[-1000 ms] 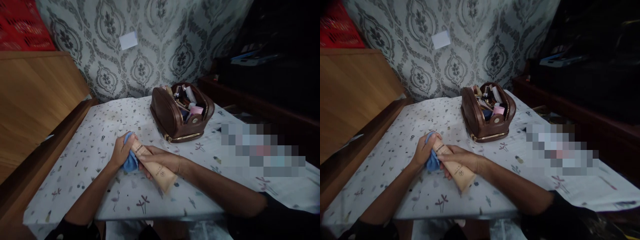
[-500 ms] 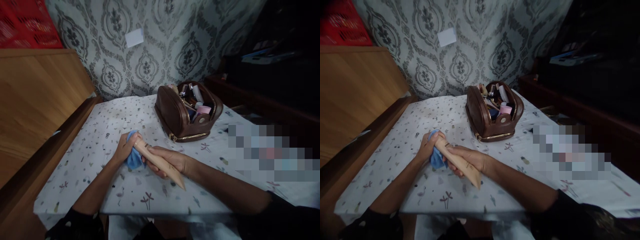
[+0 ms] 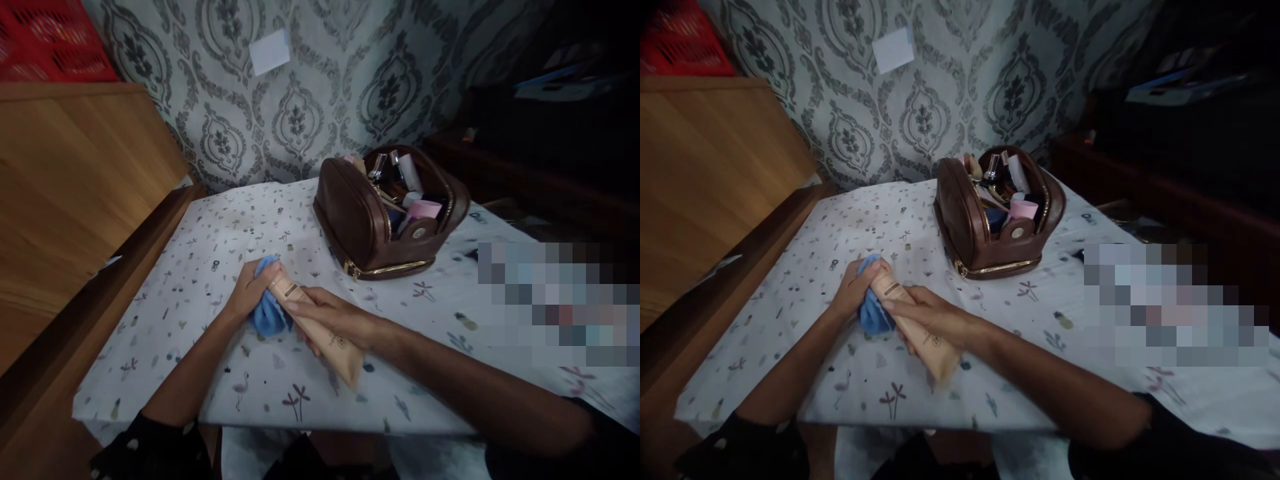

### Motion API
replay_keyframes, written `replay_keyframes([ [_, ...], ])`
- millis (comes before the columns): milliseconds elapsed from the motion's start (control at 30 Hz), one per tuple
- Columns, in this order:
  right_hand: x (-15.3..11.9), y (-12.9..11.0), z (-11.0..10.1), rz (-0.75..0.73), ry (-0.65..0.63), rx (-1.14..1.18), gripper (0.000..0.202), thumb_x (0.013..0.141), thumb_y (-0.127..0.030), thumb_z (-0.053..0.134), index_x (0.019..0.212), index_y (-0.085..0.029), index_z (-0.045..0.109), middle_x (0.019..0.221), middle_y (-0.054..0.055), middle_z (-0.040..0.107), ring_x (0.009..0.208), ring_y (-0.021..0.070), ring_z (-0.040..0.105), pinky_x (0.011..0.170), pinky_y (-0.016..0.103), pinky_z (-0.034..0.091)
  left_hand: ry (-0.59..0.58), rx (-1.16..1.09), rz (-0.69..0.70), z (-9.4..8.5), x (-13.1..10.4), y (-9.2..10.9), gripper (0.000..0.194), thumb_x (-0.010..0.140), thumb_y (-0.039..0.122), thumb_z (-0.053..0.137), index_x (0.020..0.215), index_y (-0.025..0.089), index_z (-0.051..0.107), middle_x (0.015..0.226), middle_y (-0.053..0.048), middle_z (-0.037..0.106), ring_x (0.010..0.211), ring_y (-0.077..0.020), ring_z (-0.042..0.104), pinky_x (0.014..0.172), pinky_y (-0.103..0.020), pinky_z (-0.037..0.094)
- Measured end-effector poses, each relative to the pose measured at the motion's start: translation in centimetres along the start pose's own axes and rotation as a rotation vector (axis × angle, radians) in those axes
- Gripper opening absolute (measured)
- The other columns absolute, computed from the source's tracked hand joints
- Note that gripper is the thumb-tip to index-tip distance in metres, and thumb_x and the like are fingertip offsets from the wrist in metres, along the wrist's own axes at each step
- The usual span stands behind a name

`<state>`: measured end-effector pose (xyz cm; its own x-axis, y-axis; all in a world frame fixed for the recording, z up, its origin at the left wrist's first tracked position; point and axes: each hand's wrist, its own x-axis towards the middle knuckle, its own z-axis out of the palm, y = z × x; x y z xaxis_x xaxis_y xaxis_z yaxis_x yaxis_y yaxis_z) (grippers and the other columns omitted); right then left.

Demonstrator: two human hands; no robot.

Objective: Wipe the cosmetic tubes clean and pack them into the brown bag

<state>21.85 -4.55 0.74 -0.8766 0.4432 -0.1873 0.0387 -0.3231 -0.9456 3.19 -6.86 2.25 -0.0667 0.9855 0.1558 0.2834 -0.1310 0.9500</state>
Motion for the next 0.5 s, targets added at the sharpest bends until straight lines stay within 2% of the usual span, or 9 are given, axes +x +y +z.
replay_keyframes([
  [133, 0.03, 0.72, 0.0, 0.084, -0.228, 0.321, 0.053, 0.084, -0.072, 0.055, 0.093, -0.02, 0.054, 0.055, -0.006, 0.053, 0.037, 0.0078, 0.045, 0.037, 0.02, 0.036, -0.014, -0.061, 0.011, 0.1, -0.11, 0.54, 0.05, 0.082, 0.064, 0.057, 0.07, 0.015, 0.063, 0.055, 0.001, 0.056, 0.049, -0.0111, 0.05, 0.05, -0.022, 0.041],
  [233, 0.05, 0.85, -0.02, 0.101, -0.289, 0.388, 0.056, 0.084, -0.073, 0.054, 0.096, -0.019, 0.054, 0.054, -0.007, 0.053, 0.036, 0.0068, 0.045, 0.037, 0.019, 0.035, -0.012, -0.084, -0.001, 0.28, -0.15, 0.59, 0.05, 0.081, 0.063, 0.058, 0.071, 0.015, 0.065, 0.055, 0.0, 0.058, 0.048, -0.0107, 0.051, 0.048, -0.022, 0.04],
  [300, 0.02, 0.73, 0.13, 0.081, -0.247, 0.353, 0.058, 0.083, -0.074, 0.054, 0.1, -0.018, 0.054, 0.055, -0.006, 0.054, 0.036, 0.0075, 0.046, 0.037, 0.02, 0.036, -0.014, -0.115, -0.045, 0.35, -0.13, 0.57, 0.05, 0.081, 0.064, 0.057, 0.072, 0.015, 0.065, 0.052, 0.001, 0.057, 0.042, -0.0108, 0.048, 0.043, -0.022, 0.037],
  [367, -0.02, 0.51, 0.39, 0.014, -0.149, 0.265, 0.058, 0.082, -0.073, 0.058, 0.104, -0.019, 0.053, 0.062, -0.004, 0.059, 0.04, 0.0087, 0.05, 0.04, 0.022, 0.039, 0.025, -0.113, -0.05, 0.25, -0.01, 0.62, 0.051, 0.082, 0.065, 0.056, 0.071, 0.016, 0.064, 0.05, 0.002, 0.055, 0.041, -0.0112, 0.048, 0.043, -0.023, 0.037],
  [500, 0.06, 0.26, 0.78, -0.129, 0.096, 0.005, 0.055, 0.077, -0.061, 0.072, 0.108, -0.022, 0.05, 0.072, -0.006, 0.057, 0.05, 0.0086, 0.052, 0.048, 0.023, 0.04, 0.274, -0.021, 0.01, -0.54, 0.42, 0.86, 0.054, 0.086, 0.064, 0.053, 0.067, 0.015, 0.063, 0.055, 0.0, 0.058, 0.052, -0.0122, 0.054, 0.054, -0.023, 0.044],
])
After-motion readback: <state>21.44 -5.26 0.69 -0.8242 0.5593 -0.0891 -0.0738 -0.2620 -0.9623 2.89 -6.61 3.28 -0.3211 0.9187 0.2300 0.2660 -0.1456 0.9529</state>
